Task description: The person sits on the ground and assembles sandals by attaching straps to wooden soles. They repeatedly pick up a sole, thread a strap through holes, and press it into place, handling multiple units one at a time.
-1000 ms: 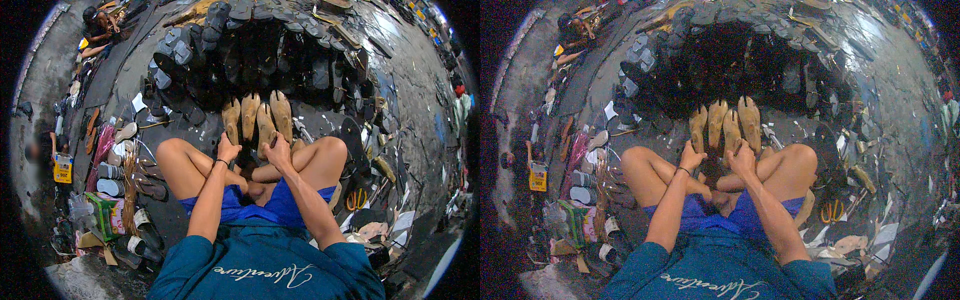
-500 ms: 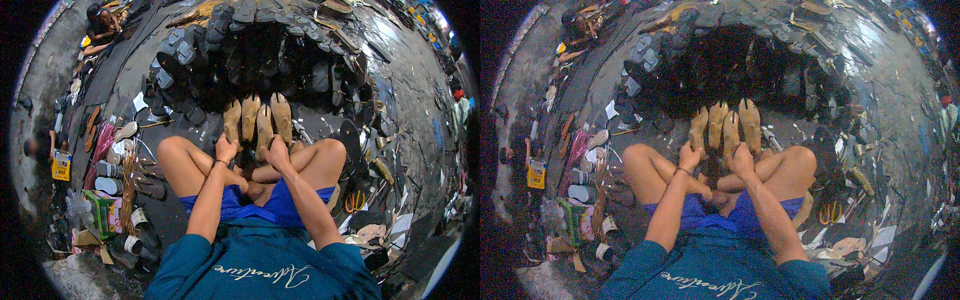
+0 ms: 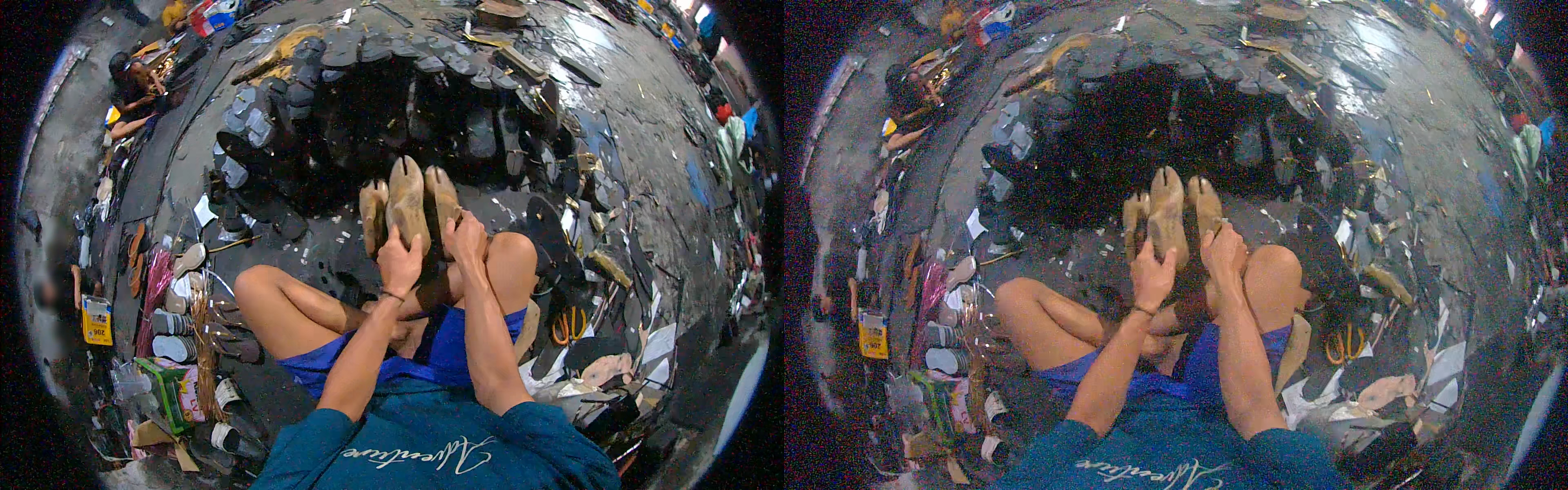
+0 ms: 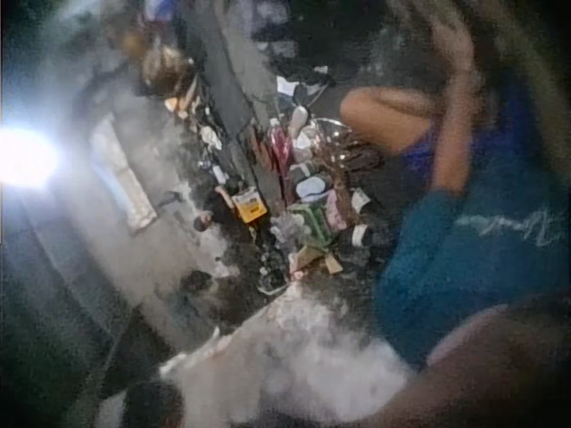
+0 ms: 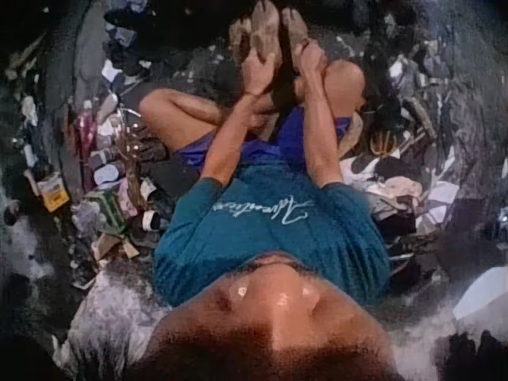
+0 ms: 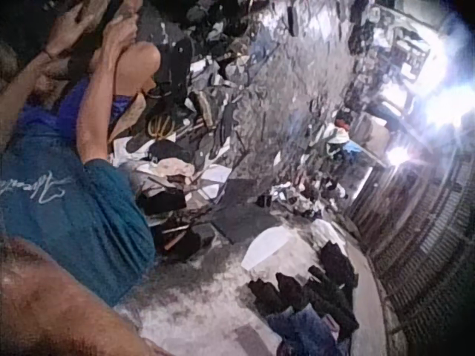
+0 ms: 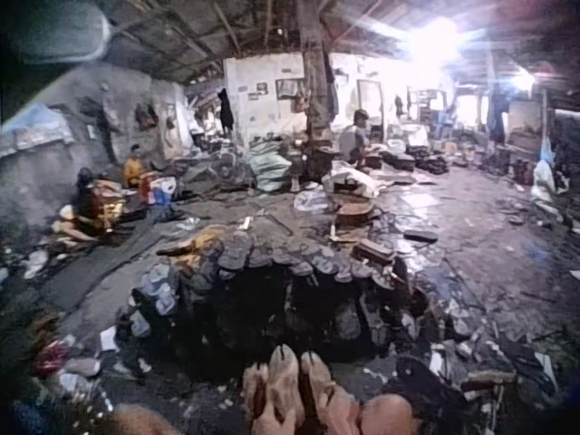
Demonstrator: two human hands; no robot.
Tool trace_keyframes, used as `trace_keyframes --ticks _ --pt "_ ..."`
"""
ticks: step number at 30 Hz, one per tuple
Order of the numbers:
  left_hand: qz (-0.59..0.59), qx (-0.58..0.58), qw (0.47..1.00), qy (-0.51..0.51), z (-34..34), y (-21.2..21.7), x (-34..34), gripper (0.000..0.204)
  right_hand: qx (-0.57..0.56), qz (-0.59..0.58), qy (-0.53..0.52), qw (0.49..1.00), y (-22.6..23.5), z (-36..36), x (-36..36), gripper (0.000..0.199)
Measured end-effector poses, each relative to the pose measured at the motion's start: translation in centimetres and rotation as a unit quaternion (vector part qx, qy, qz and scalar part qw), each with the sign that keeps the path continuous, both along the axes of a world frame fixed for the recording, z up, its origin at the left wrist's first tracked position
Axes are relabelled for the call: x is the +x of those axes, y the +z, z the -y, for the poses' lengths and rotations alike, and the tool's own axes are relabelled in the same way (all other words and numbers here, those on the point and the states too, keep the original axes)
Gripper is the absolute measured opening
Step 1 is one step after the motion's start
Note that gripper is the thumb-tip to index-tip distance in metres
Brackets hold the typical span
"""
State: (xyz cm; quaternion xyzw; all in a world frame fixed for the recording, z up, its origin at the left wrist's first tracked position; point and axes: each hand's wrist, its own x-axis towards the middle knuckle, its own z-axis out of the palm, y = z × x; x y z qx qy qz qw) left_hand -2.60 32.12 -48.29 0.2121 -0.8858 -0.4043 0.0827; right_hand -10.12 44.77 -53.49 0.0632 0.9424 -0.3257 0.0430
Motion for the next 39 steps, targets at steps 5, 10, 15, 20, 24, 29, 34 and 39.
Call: trace_keyframes --ticks 5,10,15,20,24,29,34,39 --pt "0.115 -0.011 0.990 -0.082 -2.5 -2.5 -3.8 0.051 -0.006 0.059 -0.018 0.998 1.2 -0.4 -0.3 0.041" --pt "0.166 -0.052 0.967 -0.185 -2.5 -4.7 -3.2 0.055 0.005 -0.044 -0.051 0.998 -0.9 0.8 -0.7 0.059" --pt "0.090 -0.255 0.940 -0.207 0.4 -11.6 1.1 0.070 0.097 0.088 0.067 0.989 2.1 1.4 0.3 0.080" --pt "0.155 -0.288 0.921 -0.211 0.4 -12.6 0.5 0.066 0.125 0.055 0.074 0.988 1.5 1.5 0.2 0.071" --pt "-0.001 -0.014 0.980 -0.201 2.9 -9.2 0.6 0.091 0.104 0.004 0.053 0.993 -0.2 0.6 0.3 0.057" --pt "0.074 -0.016 0.979 -0.189 6.8 -8.0 2.0 0.089 0.026 -0.214 0.073 0.974 3.8 2.8 1.9 0.056" --pt "0.084 -0.264 0.955 -0.108 5.0 -4.5 1.8 0.079 -0.032 0.072 0.167 0.983 -0.7 5.4 4.6 0.053" --pt "0.072 0.031 0.996 -0.034 11.0 -8.5 1.3 0.088 -0.047 0.048 0.180 0.981 -3.5 6.9 4.9 0.053"
